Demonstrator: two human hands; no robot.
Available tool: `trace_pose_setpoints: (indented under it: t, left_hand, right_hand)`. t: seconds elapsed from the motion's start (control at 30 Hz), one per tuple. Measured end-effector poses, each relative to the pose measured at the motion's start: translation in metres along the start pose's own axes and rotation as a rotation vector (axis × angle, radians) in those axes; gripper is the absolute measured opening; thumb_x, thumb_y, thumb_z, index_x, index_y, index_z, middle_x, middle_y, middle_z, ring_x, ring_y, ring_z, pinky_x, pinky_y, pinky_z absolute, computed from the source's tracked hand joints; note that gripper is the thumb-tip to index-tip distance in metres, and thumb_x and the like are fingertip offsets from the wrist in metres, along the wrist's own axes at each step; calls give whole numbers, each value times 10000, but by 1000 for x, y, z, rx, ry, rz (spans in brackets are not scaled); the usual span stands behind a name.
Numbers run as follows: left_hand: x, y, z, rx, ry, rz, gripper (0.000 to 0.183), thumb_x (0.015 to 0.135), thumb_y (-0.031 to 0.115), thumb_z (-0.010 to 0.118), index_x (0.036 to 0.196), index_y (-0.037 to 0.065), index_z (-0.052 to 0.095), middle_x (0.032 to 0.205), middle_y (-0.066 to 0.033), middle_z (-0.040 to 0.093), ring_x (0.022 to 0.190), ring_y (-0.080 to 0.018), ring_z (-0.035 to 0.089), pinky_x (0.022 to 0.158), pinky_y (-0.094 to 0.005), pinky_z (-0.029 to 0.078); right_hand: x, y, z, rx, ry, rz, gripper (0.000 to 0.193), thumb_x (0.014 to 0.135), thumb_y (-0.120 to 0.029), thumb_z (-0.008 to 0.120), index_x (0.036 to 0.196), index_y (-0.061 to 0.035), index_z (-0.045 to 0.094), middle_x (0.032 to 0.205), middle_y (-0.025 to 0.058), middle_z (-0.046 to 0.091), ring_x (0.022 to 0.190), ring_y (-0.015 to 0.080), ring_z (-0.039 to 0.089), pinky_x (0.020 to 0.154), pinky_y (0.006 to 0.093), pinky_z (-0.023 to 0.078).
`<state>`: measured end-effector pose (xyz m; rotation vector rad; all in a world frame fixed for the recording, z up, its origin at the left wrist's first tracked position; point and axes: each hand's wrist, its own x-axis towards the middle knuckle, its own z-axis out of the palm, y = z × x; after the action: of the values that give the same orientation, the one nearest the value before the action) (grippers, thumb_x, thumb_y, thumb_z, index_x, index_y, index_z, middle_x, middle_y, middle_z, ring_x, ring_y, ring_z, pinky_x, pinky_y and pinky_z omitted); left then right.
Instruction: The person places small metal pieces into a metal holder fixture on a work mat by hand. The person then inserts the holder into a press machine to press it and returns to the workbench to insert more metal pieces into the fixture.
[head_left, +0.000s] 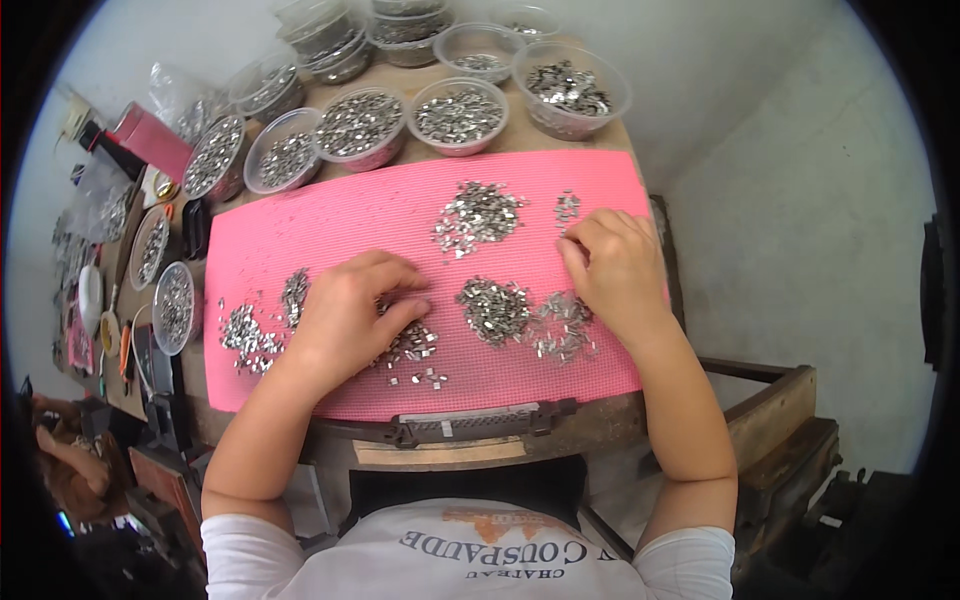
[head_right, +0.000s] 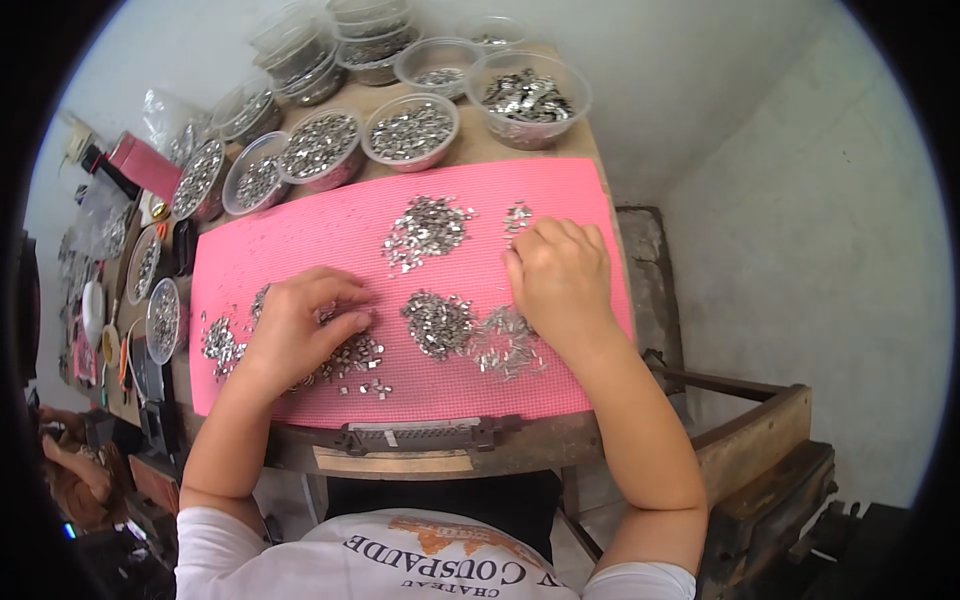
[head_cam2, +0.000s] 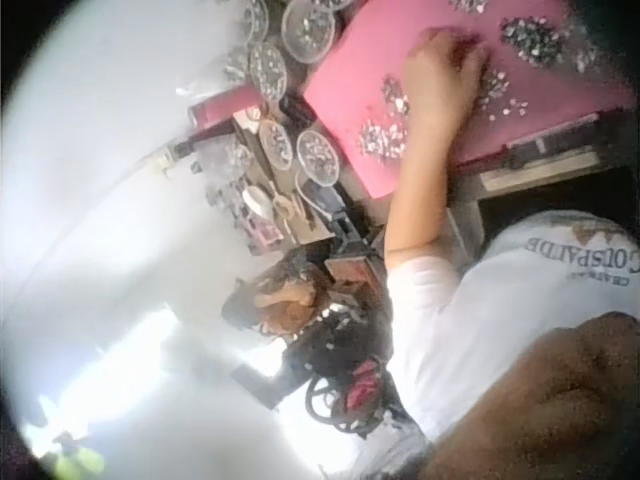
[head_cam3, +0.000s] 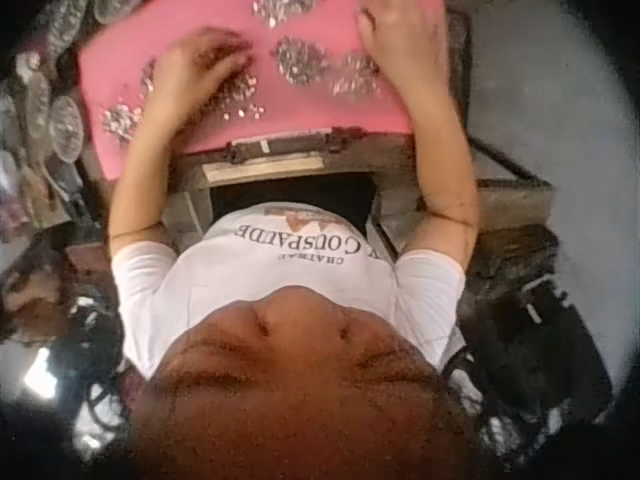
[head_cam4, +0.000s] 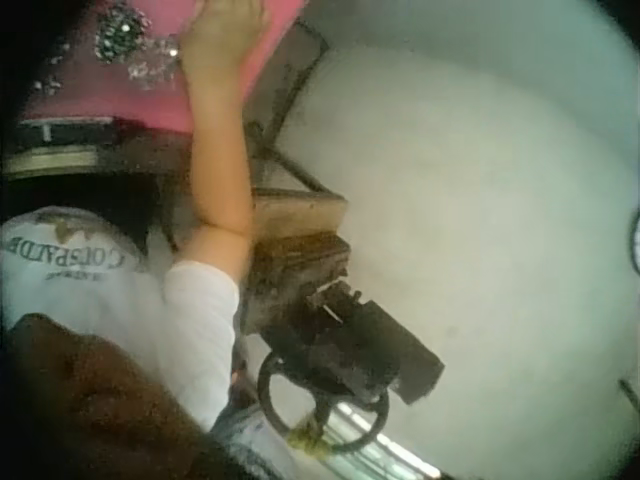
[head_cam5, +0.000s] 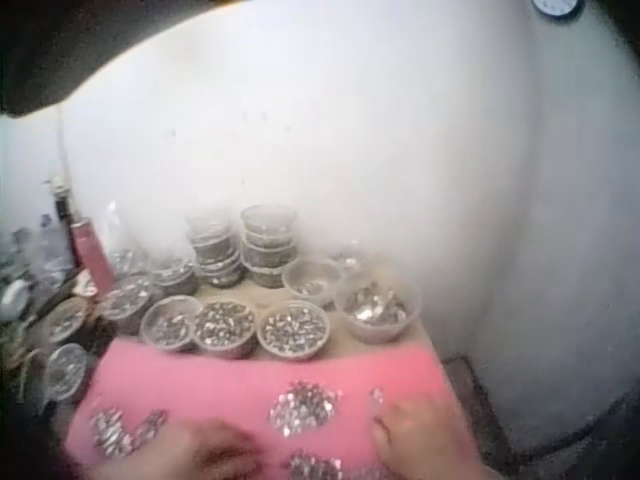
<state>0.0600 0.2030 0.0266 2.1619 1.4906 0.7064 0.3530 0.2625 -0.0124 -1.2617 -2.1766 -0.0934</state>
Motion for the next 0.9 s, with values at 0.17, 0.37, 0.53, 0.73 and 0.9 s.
trace_pose_setpoints:
  t: [0.17,0.37,0.53,0.73,0.9]
  left_hand:
    - [23,-7,1,17,-58,-95,184,847,172,802,991,58,789,984,-124,741,863,-322,726,801,-409,580]
    - [37,-6,16,47,-86,-78,154,871,193,765,951,62,783,920,-117,717,845,-334,714,778,-438,571]
    - [38,-9,26,225,-21,76,121,895,136,734,940,28,703,920,-123,663,858,-345,684,760,-448,554]
    - [34,-6,22,304,-93,138,103,899,109,717,944,23,686,945,-134,669,903,-359,681,795,-452,553]
    - [38,-14,15,48,-50,0,97,878,61,746,957,8,725,938,-137,689,881,-315,700,801,-384,562]
  right_hand:
    - [2,-1,11,-80,53,-80,103,781,-63,769,780,-51,666,786,74,629,770,272,641,745,414,461]
    - [0,-8,2,92,54,-67,104,816,-71,746,827,-58,644,820,81,627,794,264,638,748,417,447]
    - [-3,-11,-6,386,-61,161,77,868,-48,731,888,-22,661,875,97,667,817,288,649,801,408,480]
    - [-5,-23,-32,629,-151,335,61,908,-12,706,952,19,677,932,105,686,849,234,681,776,354,533]
    - [-19,-31,-47,664,-139,340,58,922,16,675,978,30,673,944,101,668,843,188,658,760,312,524]
